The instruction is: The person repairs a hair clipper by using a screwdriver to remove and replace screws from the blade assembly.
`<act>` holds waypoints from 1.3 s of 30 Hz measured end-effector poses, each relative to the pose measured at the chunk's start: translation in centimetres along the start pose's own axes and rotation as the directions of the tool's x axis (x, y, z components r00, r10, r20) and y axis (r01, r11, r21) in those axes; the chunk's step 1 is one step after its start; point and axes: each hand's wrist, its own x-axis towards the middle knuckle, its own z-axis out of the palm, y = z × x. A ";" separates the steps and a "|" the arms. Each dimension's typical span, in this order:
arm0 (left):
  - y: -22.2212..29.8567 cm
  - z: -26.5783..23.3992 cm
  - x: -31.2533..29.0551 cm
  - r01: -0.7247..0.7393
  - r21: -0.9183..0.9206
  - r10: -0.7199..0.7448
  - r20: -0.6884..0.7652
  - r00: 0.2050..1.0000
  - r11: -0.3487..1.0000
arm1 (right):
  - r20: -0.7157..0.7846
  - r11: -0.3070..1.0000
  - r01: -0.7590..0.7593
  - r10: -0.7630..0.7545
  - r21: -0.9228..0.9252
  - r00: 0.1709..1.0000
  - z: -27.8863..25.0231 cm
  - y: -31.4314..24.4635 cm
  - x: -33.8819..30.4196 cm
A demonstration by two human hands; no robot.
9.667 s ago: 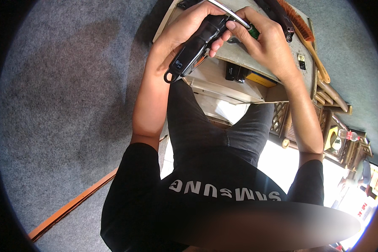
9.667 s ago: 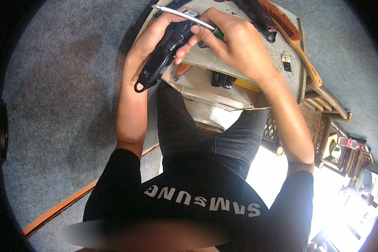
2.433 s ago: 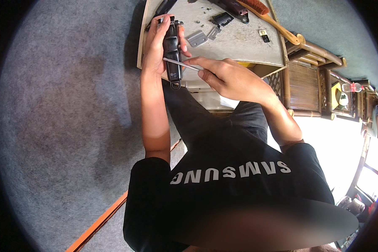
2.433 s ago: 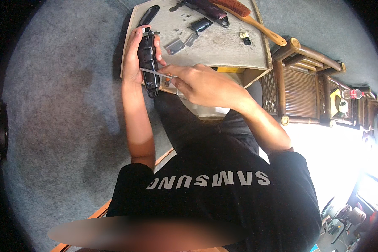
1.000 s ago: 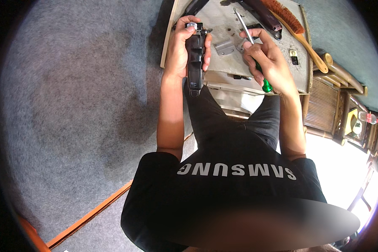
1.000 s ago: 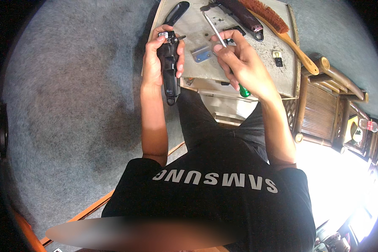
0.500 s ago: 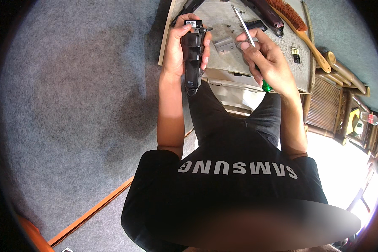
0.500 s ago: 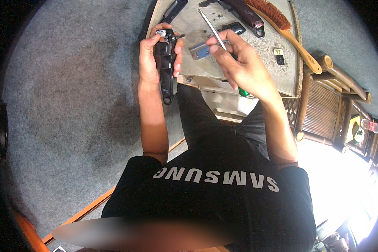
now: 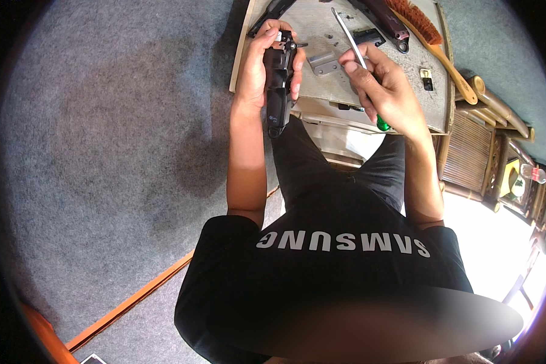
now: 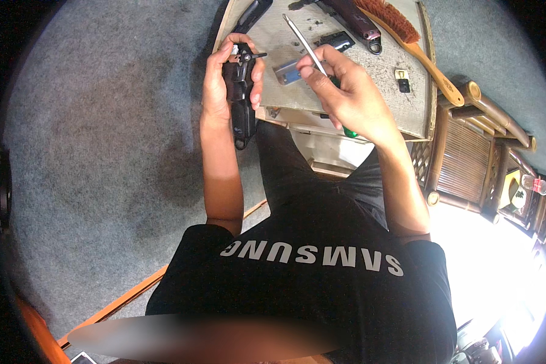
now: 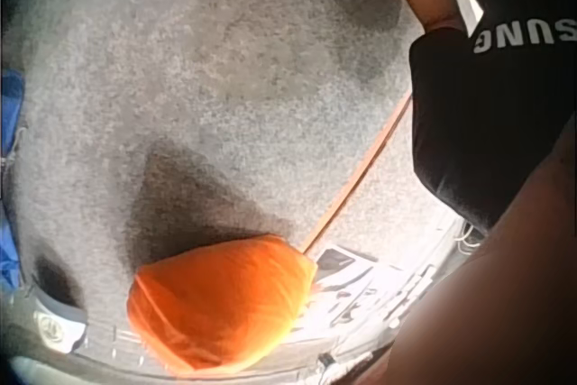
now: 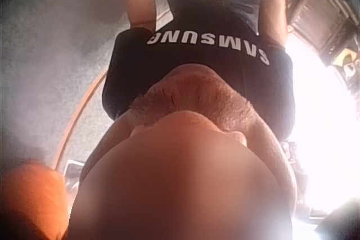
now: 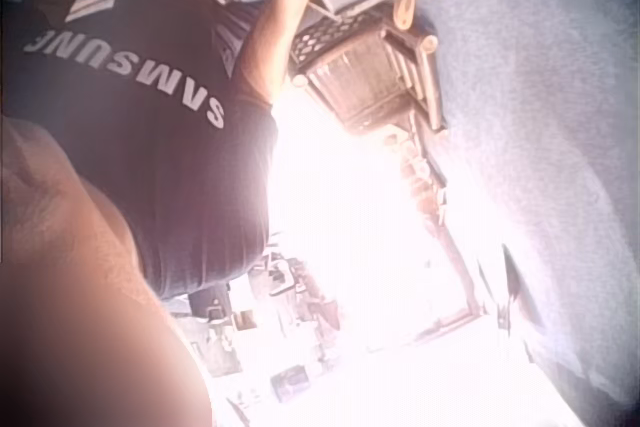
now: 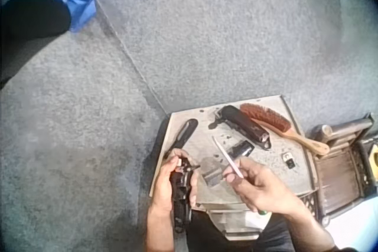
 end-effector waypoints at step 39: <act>-0.4 0.2 -0.3 -0.031 0.091 0.032 -0.018 0.999 0.995 | 0.083 0.998 -0.005 0.010 -0.068 0.997 -0.2 0.2 -0.6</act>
